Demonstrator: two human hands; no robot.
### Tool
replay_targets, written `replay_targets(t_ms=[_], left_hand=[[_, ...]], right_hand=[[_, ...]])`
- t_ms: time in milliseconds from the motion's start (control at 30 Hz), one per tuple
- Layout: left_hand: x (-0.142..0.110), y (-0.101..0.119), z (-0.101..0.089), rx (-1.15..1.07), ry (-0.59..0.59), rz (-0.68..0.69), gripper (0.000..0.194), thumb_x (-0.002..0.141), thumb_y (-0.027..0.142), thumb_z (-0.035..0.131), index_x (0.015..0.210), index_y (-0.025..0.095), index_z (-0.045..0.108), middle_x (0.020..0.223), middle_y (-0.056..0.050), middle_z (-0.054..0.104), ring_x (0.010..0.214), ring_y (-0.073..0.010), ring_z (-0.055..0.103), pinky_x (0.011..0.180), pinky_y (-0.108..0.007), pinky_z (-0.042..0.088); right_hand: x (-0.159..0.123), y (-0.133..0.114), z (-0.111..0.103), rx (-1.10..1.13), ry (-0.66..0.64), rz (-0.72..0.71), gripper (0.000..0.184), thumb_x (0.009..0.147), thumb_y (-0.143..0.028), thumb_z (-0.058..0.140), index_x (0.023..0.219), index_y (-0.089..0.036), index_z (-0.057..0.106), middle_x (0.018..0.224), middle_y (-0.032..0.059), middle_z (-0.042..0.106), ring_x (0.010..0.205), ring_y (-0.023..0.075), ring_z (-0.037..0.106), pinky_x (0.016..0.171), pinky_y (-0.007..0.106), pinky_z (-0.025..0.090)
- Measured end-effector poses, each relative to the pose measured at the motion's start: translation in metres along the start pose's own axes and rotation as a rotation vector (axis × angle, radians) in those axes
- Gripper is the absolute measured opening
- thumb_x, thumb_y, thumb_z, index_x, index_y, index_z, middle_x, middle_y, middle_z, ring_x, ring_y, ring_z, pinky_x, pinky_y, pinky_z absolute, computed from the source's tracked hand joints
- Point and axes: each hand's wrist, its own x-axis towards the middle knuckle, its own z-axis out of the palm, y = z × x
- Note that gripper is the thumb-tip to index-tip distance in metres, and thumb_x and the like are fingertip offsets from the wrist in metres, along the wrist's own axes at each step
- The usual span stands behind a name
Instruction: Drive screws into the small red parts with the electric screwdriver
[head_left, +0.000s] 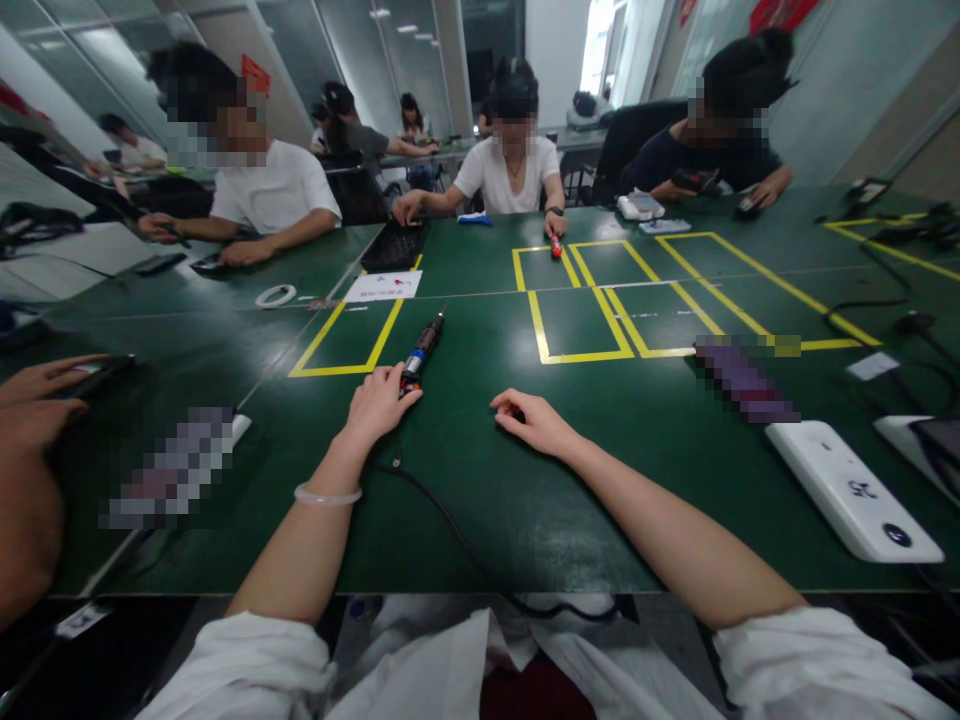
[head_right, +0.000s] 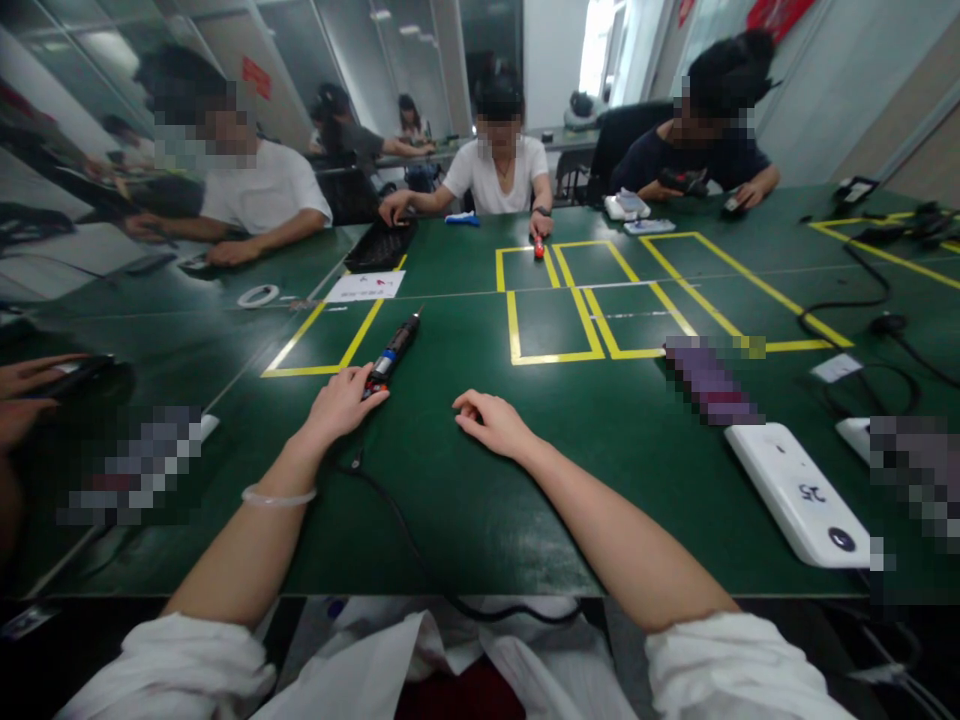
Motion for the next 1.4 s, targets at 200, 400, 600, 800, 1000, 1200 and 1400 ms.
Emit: replay_targets(t_ms=[200, 400, 600, 800, 1000, 1200, 1400], left_hand=[[0.018, -0.064, 0.006, -0.018, -0.036, -0.164, 0.070, 0.088, 0.060, 0.037, 0.144, 0.018, 0.034, 0.137, -0.018, 0.043, 0.120, -0.0343, 0.047, 0.096, -0.043, 0.041], [0.023, -0.110, 0.005, -0.032, -0.047, -0.256, 0.069, 0.088, 0.061, 0.036, 0.144, 0.019, 0.034, 0.141, -0.020, 0.039, 0.127, -0.0369, 0.042, 0.096, -0.046, 0.041], [0.018, -0.131, 0.004, -0.006, -0.020, -0.357, 0.065, 0.091, 0.058, 0.036, 0.141, 0.018, 0.037, 0.140, -0.020, 0.041, 0.121, -0.0400, 0.045, 0.091, -0.049, 0.042], [0.005, -0.122, 0.007, 0.033, 0.215, -0.380, 0.056, 0.089, 0.051, 0.043, 0.134, 0.018, 0.044, 0.131, -0.022, 0.048, 0.116, -0.0388, 0.048, 0.089, -0.048, 0.042], [0.001, -0.106, 0.001, -0.036, 0.233, -0.386, 0.041, 0.086, 0.041, 0.051, 0.118, 0.015, 0.050, 0.127, -0.021, 0.046, 0.117, -0.0388, 0.046, 0.092, -0.049, 0.040], [0.001, -0.099, 0.000, -0.005, 0.259, -0.401, 0.029, 0.084, 0.036, 0.054, 0.104, 0.015, 0.053, 0.122, -0.020, 0.048, 0.113, -0.0371, 0.047, 0.089, -0.047, 0.041], [0.002, -0.100, 0.003, -0.019, 0.275, -0.409, 0.026, 0.084, 0.034, 0.054, 0.101, 0.015, 0.054, 0.121, -0.021, 0.049, 0.110, -0.0368, 0.048, 0.087, -0.047, 0.040]], right_hand=[[0.001, -0.001, 0.000, -0.010, -0.003, 0.001, 0.018, 0.089, -0.024, 0.055, 0.105, -0.019, 0.060, 0.088, 0.0036, 0.068, 0.079, 0.0154, 0.062, 0.075, 0.028, 0.047], [0.001, -0.002, 0.000, -0.015, -0.002, 0.004, 0.017, 0.088, -0.022, 0.056, 0.104, -0.019, 0.061, 0.089, 0.0036, 0.068, 0.079, 0.0154, 0.062, 0.076, 0.028, 0.048], [0.001, -0.003, 0.000, -0.025, -0.003, 0.000, 0.016, 0.087, -0.021, 0.056, 0.102, -0.018, 0.062, 0.089, 0.0044, 0.068, 0.079, 0.0158, 0.062, 0.076, 0.029, 0.048], [0.002, -0.002, 0.000, -0.032, -0.011, 0.006, 0.016, 0.087, -0.021, 0.056, 0.102, -0.018, 0.062, 0.089, 0.0042, 0.067, 0.078, 0.0158, 0.061, 0.076, 0.029, 0.047], [0.001, -0.002, 0.001, -0.038, -0.015, -0.005, 0.015, 0.088, -0.021, 0.055, 0.101, -0.017, 0.062, 0.087, 0.0047, 0.067, 0.078, 0.0158, 0.061, 0.075, 0.029, 0.047], [0.002, -0.003, 0.001, -0.059, -0.017, -0.014, 0.014, 0.088, -0.020, 0.056, 0.100, -0.017, 0.062, 0.085, 0.0037, 0.066, 0.078, 0.0152, 0.060, 0.074, 0.028, 0.046], [0.002, -0.003, 0.001, -0.055, -0.015, -0.018, 0.014, 0.087, -0.019, 0.056, 0.099, -0.017, 0.063, 0.086, 0.0045, 0.067, 0.078, 0.0155, 0.060, 0.074, 0.028, 0.046]])
